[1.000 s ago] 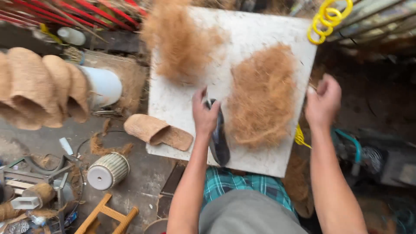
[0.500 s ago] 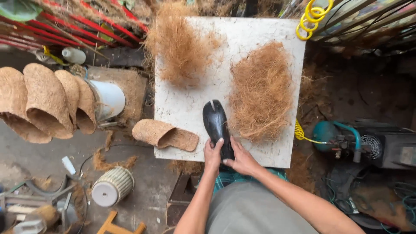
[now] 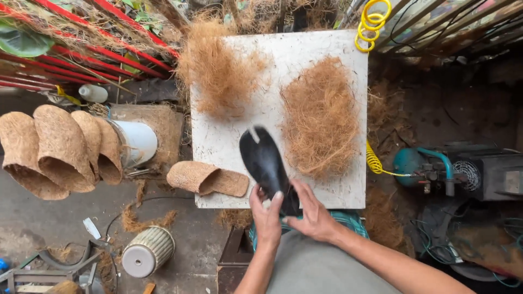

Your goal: The person arranges loose coconut fiber on a table, picks up a black slipper sole, and repeatedly presses the sole into the fiber to shape and attach it. The person handles the sole and fiber by hand, adjusting the fiber pile and repositioning the sole multiple times.

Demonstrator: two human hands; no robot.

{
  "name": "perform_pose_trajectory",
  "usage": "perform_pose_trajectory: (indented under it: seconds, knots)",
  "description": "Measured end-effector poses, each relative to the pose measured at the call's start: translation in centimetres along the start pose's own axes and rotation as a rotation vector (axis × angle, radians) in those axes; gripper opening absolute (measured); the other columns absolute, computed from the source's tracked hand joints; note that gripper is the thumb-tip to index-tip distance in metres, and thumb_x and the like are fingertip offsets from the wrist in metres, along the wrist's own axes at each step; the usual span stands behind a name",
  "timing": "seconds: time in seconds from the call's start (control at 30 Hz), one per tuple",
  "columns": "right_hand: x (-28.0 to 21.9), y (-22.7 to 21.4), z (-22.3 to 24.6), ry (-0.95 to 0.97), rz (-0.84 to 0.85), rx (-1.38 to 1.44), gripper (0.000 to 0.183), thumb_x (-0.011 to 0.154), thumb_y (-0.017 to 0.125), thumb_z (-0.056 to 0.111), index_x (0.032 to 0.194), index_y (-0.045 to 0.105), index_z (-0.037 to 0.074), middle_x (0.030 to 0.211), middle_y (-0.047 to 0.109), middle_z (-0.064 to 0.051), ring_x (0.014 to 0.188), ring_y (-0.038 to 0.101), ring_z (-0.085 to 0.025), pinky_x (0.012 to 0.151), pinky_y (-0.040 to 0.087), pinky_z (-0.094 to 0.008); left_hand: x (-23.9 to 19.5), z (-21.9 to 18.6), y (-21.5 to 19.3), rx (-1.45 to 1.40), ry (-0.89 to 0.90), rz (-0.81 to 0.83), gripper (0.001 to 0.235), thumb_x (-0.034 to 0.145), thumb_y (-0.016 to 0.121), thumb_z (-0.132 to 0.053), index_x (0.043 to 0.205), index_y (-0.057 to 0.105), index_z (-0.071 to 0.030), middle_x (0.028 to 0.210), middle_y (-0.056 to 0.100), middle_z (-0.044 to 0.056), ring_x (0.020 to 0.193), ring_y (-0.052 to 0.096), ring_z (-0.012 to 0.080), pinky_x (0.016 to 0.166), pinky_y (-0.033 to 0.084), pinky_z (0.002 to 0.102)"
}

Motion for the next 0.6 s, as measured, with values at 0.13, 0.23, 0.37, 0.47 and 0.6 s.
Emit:
perform_pose_trajectory:
  seconds: [0.13,0.23,0.37,0.47,0.6]
  knots:
    - [0.1,-4.9,2.0,-0.049,-0.302,0.016,0.09,0.076,0.079,0.014,0.149,0.03,-0.007,0.13,0.047,-0.031,0.123,0.05,-0.048,0.104,0.044,-0.06,0.9,-4.7,5.3,-0.03,0.227,0.207,0.089,0.083,0.073,-0.047,0.146,0.036,0.003,0.129,0.043,0.027,0.12,0.05,0.0369,0.1,0.046,0.052]
    - [0.7,-8.2,1.9,0.1,-0.412,0.017,0.089,0.078,0.077,0.017,0.151,0.03,-0.005,0.129,0.047,-0.033,0.121,0.052,-0.049,0.102,0.047,-0.058,2.0,-7.3,9.1,0.036,0.292,0.283,0.089,0.083,0.072,-0.053,0.144,0.039,0.003,0.125,0.044,0.025,0.12,0.051,0.0404,0.102,0.044,0.052]
    - [3.0,-11.3,-2.8,0.217,-0.516,0.038,0.087,0.077,0.074,0.015,0.152,0.032,-0.001,0.133,0.045,-0.036,0.123,0.052,-0.05,0.101,0.049,-0.054,5.0,-7.0,13.5,0.175,0.327,0.347,0.085,0.082,0.072,-0.056,0.14,0.044,-0.002,0.117,0.048,0.019,0.118,0.053,0.0394,0.104,0.041,0.048]
    - [5.7,-11.0,-8.7,0.321,-0.484,0.171,0.089,0.076,0.073,0.018,0.154,0.032,0.006,0.139,0.045,-0.034,0.123,0.053,-0.049,0.101,0.05,-0.052,8.3,-4.8,15.7,0.251,0.262,0.347,0.081,0.081,0.072,-0.056,0.138,0.047,-0.002,0.117,0.05,0.021,0.12,0.054,0.0408,0.106,0.041,0.048]
    - [8.0,-9.7,-12.9,0.305,-0.443,0.118,0.097,0.071,0.076,0.022,0.155,0.031,0.003,0.148,0.039,-0.032,0.136,0.042,-0.045,0.114,0.039,-0.05,12.7,-0.2,17.3,0.305,0.244,0.317,0.094,0.076,0.077,-0.054,0.141,0.042,0.004,0.123,0.049,0.026,0.125,0.05,0.0433,0.109,0.039,0.049]
Point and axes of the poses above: each hand's wrist, its own x-axis towards the middle knuckle, its own y-axis out of the palm, z = x × y, the point moved 2 cm from there along x, towards the middle knuckle
